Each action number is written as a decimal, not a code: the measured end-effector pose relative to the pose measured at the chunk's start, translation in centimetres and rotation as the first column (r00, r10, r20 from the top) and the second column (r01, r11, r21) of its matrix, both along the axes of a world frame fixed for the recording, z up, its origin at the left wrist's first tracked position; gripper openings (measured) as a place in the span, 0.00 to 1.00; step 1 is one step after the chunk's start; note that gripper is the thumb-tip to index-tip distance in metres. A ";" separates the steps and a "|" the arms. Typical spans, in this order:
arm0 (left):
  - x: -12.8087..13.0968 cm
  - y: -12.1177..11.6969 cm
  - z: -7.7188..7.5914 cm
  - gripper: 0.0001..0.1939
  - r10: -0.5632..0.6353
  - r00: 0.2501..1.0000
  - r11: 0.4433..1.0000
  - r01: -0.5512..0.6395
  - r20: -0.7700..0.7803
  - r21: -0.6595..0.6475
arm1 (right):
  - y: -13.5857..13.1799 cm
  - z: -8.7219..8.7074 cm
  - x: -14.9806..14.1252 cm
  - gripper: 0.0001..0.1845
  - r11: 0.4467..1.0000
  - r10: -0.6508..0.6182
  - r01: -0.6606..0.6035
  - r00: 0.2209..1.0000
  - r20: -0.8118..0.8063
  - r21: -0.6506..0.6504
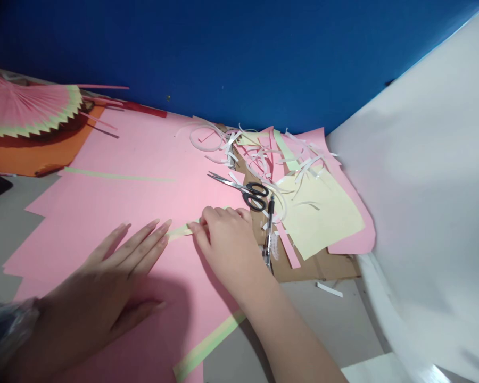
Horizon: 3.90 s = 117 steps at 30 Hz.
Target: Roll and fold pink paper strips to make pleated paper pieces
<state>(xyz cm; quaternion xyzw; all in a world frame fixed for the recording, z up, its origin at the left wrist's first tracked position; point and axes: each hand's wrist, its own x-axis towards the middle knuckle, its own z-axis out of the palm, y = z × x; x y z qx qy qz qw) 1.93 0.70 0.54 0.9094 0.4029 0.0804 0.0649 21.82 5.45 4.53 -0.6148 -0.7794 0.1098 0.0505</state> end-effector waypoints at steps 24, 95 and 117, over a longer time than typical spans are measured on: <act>-0.1 -0.1 -0.3 0.39 -0.028 0.999 0.998 0.030 0.036 -0.049 | 0.0 0.5 1.0 0.11 0.947 0.127 -0.179 0.972 0.198 0.268; -0.1 -0.9 -0.2 0.32 -0.043 0.993 0.999 0.041 0.108 0.019 | 0.4 -0.7 -0.4 0.03 0.957 0.269 -0.285 0.943 -0.197 -0.053; 0.1 -1.2 -0.4 0.33 -0.007 0.991 1.000 0.010 0.130 -0.018 | 0.7 -1.5 -0.5 0.08 0.958 0.262 -0.278 0.947 -0.186 -0.070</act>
